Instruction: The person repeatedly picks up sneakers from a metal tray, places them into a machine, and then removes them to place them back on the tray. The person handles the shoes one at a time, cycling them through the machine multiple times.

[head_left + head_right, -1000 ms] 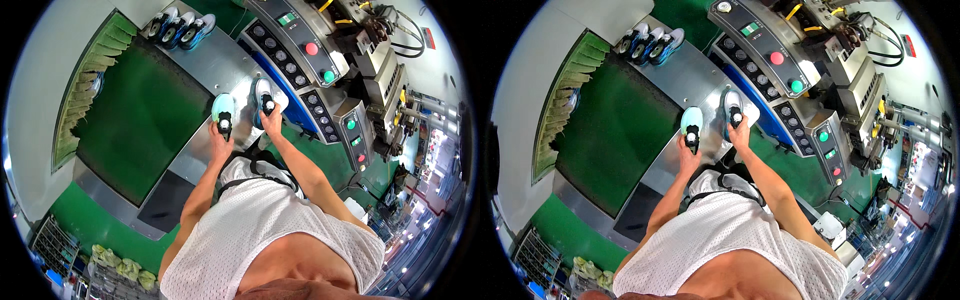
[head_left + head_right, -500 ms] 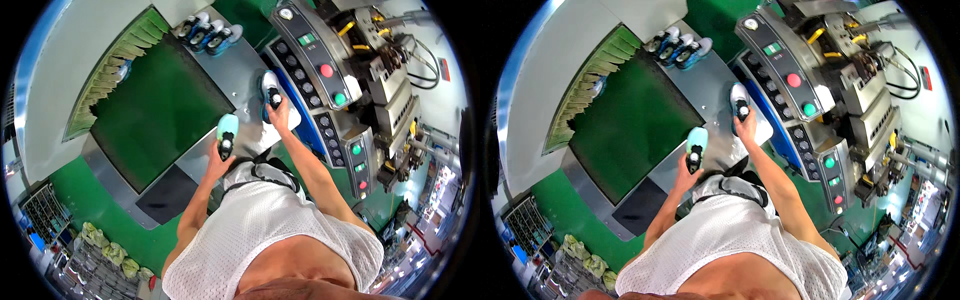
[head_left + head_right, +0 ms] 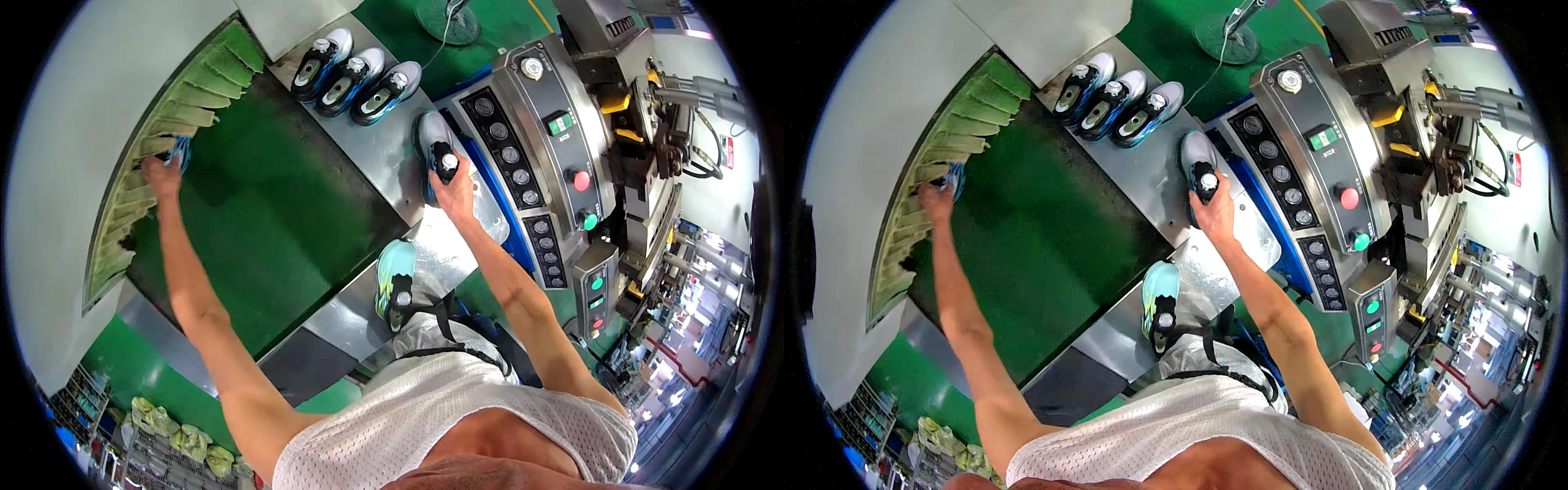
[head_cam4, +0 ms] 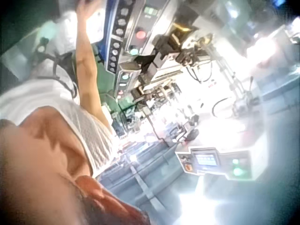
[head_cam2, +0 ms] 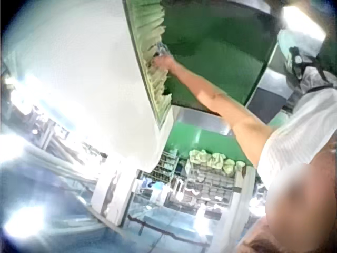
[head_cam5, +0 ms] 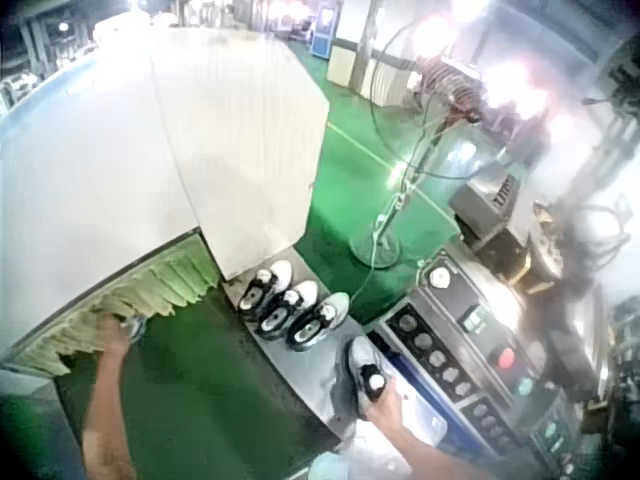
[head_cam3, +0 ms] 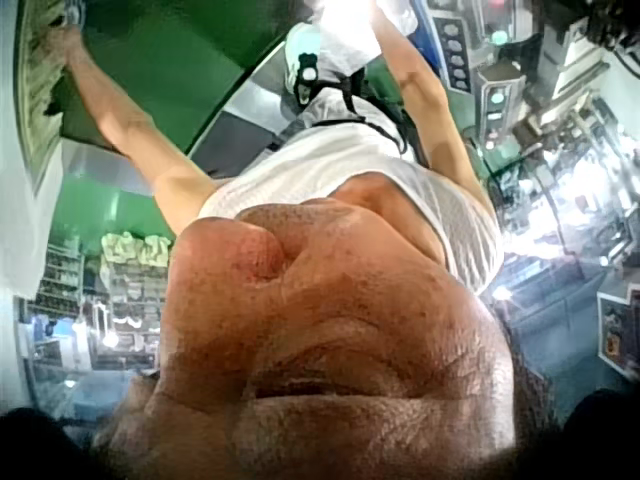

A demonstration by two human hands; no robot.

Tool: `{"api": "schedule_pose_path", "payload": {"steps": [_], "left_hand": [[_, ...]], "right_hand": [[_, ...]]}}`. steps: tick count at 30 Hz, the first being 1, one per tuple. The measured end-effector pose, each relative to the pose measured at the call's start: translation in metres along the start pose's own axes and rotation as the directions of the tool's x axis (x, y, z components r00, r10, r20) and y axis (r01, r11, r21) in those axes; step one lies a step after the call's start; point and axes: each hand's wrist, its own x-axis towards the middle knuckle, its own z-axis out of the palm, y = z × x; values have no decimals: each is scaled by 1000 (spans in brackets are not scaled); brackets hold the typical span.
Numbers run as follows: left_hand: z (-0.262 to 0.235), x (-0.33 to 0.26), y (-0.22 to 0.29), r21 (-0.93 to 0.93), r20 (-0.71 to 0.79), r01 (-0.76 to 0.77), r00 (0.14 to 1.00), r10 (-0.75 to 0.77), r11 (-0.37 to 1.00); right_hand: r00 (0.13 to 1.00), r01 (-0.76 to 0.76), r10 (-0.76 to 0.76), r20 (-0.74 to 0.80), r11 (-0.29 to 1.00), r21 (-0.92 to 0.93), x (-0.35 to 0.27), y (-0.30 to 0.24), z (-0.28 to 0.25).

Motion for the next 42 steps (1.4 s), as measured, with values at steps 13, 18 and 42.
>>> {"api": "schedule_pose_path", "payload": {"steps": [13, 18, 42], "left_hand": [[30, -109, 69, -607, 16, 90, 995, -101, 789], [-42, -242, 162, -513, 224, 168, 973, -58, 842], [-292, -348, 531, -717, -109, -513, 751, 651, 472]], "right_hand": [[1000, 24, -24, -15, 999, -40, 11, 3, 10], [998, -65, 65, -24, 998, 14, -26, 24, 7], [828, -256, -177, 532, 725, 639, -124, 59, -364]]}}
